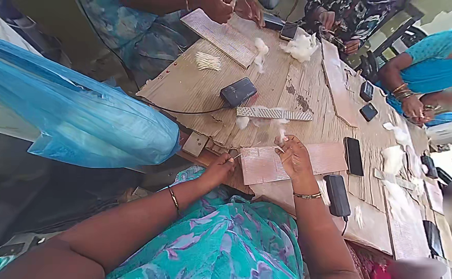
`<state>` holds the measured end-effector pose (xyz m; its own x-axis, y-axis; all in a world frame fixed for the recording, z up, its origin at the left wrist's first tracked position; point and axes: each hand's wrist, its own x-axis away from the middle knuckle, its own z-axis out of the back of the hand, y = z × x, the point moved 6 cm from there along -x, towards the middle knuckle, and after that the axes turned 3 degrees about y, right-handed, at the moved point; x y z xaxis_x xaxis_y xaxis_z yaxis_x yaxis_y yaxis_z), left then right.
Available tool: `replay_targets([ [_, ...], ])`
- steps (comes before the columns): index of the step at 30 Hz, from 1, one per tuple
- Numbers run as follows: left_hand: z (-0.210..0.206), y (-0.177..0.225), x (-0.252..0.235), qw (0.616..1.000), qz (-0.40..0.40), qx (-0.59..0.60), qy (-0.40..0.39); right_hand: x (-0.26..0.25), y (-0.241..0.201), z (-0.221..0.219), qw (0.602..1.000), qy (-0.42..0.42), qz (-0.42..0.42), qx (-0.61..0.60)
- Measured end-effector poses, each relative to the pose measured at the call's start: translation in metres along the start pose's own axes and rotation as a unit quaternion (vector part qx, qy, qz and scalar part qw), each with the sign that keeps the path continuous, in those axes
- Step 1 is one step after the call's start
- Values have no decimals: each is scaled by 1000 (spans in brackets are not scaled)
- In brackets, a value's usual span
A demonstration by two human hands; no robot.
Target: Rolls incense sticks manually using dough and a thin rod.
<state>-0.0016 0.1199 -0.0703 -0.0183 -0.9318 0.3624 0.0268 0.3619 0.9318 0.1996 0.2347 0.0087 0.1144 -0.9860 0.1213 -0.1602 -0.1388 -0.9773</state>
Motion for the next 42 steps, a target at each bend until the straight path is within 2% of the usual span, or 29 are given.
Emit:
replay_targets([
  [4,4,4,1,998,6,43,36,38,-19,7,995,-61,25,-73],
  [6,5,12,6,997,-26,54,46,59,-28,7,993,-94,51,-39],
  [8,1,30,18,994,-76,64,44,82,-34,4,990,-107,72,50],
  [10,-9,48,34,989,-127,73,20,103,-36,-2,978,-119,86,146],
  [12,-20,57,49,986,-145,82,-27,120,-32,-7,963,-140,96,209],
  [16,-39,55,66,981,-135,95,-104,138,-26,-13,952,-171,107,229],
  [19,-43,50,72,981,-135,92,-104,145,-24,-15,952,-171,102,231],
  [25,-43,51,81,981,-128,129,-66,147,-31,-10,967,-92,109,210],
  [30,-42,51,83,978,-131,150,-63,151,-25,-16,972,-99,97,188],
  [35,-34,50,78,978,-132,160,-34,145,-24,-15,979,-50,109,166],
  [42,-36,49,75,975,-99,194,-34,137,-12,-24,986,-84,64,127],
])
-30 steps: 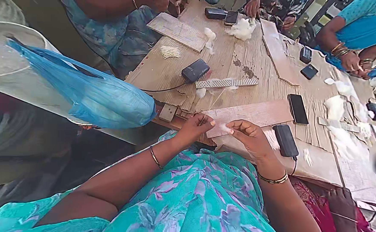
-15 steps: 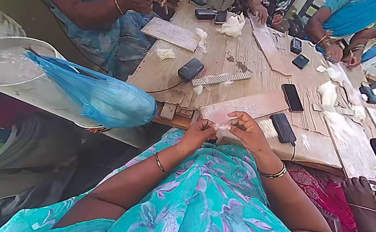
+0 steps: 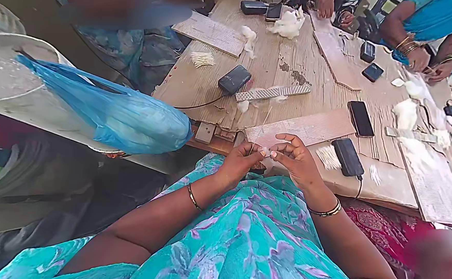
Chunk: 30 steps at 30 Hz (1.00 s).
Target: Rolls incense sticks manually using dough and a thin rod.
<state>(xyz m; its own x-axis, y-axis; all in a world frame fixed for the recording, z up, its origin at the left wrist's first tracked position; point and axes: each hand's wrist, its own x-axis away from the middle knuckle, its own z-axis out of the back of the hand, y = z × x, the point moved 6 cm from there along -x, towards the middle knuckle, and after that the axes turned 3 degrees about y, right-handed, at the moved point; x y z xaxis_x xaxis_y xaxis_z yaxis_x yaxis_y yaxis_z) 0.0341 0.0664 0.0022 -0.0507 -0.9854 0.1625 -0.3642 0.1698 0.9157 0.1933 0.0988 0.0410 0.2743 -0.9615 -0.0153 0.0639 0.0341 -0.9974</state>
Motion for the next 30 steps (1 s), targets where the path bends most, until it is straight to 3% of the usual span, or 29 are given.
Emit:
replay_targets([
  [14,10,-10,-12,999,16,-11,32,-15,13,4,1000,-14,-9,23],
  [22,17,-11,-15,997,24,12,75,-16,7,27,994,88,30,52],
  [27,14,-12,-12,996,36,11,76,-5,-1,5,998,43,39,-27],
  [30,7,-11,-7,998,38,21,50,-3,2,-6,997,45,54,-4],
])
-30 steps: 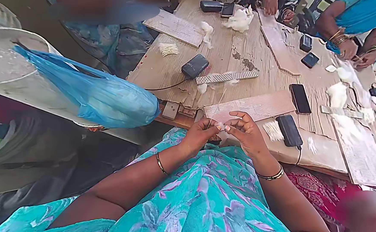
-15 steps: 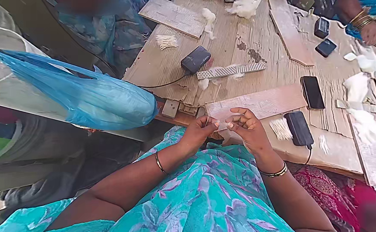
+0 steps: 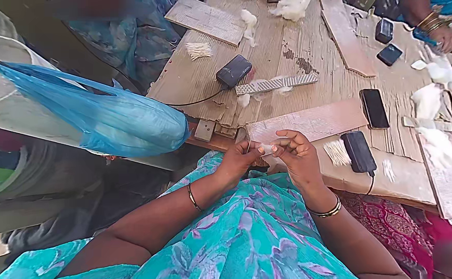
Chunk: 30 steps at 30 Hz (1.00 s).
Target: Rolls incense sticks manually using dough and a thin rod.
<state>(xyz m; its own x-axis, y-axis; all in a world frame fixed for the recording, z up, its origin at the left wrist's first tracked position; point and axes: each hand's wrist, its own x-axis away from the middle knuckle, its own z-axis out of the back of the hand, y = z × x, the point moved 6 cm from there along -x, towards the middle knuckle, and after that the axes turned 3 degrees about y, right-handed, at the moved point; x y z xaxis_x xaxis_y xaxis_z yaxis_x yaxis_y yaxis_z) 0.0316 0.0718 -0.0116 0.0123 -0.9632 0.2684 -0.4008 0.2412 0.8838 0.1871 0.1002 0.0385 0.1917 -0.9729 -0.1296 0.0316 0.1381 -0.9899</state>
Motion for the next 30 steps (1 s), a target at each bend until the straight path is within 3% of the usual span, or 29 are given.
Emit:
replay_targets([
  [9,-5,3,5,999,-10,-13,-38,1,-2,-2,996,15,50,75],
  [17,-4,6,6,999,-15,-21,-37,0,2,-4,997,-17,-64,26],
  [30,-2,6,4,999,-10,-34,-36,-4,1,1,997,6,-37,63],
])
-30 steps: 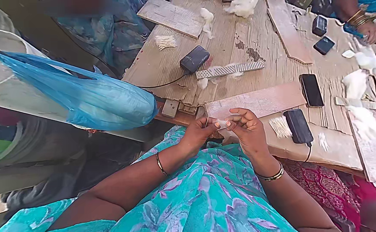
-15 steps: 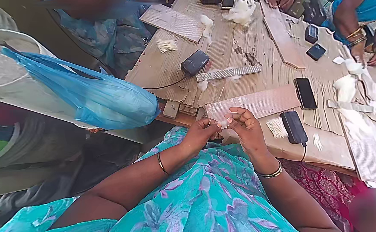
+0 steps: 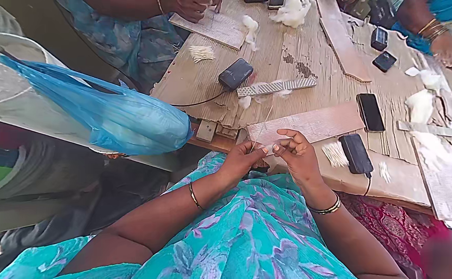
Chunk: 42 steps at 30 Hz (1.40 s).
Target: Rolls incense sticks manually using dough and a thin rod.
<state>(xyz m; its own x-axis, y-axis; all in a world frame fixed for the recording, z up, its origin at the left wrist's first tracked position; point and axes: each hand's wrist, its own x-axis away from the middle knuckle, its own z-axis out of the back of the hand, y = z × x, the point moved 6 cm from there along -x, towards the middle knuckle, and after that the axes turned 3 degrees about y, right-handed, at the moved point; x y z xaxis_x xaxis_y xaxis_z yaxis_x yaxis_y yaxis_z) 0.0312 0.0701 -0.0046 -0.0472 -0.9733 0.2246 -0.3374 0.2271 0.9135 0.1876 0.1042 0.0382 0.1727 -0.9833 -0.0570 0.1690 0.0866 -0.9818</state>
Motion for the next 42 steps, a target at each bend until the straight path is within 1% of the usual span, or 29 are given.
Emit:
replay_targets([
  [3,0,-2,-2,1000,-10,-14,-2,0,3,-2,1000,-11,15,3],
  [10,2,-3,-5,999,-21,-40,16,-4,9,1,1000,3,-6,-23],
  [15,3,-6,-6,999,-10,-50,19,-6,15,-5,998,-45,-34,-28],
  [19,4,-8,-8,998,4,-55,21,-8,17,-3,999,-21,-26,-19],
  [21,7,-9,-10,998,3,-58,36,-9,18,-1,1000,-10,-26,-14],
  [26,14,-15,-20,994,10,-96,60,-17,34,0,998,21,-29,54],
  [29,20,-24,-29,986,32,-151,62,-25,46,-5,992,25,-27,120],
  [31,24,-29,-33,976,59,-199,68,-30,50,-7,983,27,-13,180],
  [33,28,-32,-38,962,66,-257,72,-36,54,-6,971,29,1,237],
  [36,30,-28,-45,935,32,-349,52,-46,61,-3,953,43,18,299],
  [40,20,-13,-45,883,-10,-469,29,-57,66,5,925,59,39,372],
  [42,15,-7,-43,859,-14,-511,17,-60,67,9,921,57,44,383],
])
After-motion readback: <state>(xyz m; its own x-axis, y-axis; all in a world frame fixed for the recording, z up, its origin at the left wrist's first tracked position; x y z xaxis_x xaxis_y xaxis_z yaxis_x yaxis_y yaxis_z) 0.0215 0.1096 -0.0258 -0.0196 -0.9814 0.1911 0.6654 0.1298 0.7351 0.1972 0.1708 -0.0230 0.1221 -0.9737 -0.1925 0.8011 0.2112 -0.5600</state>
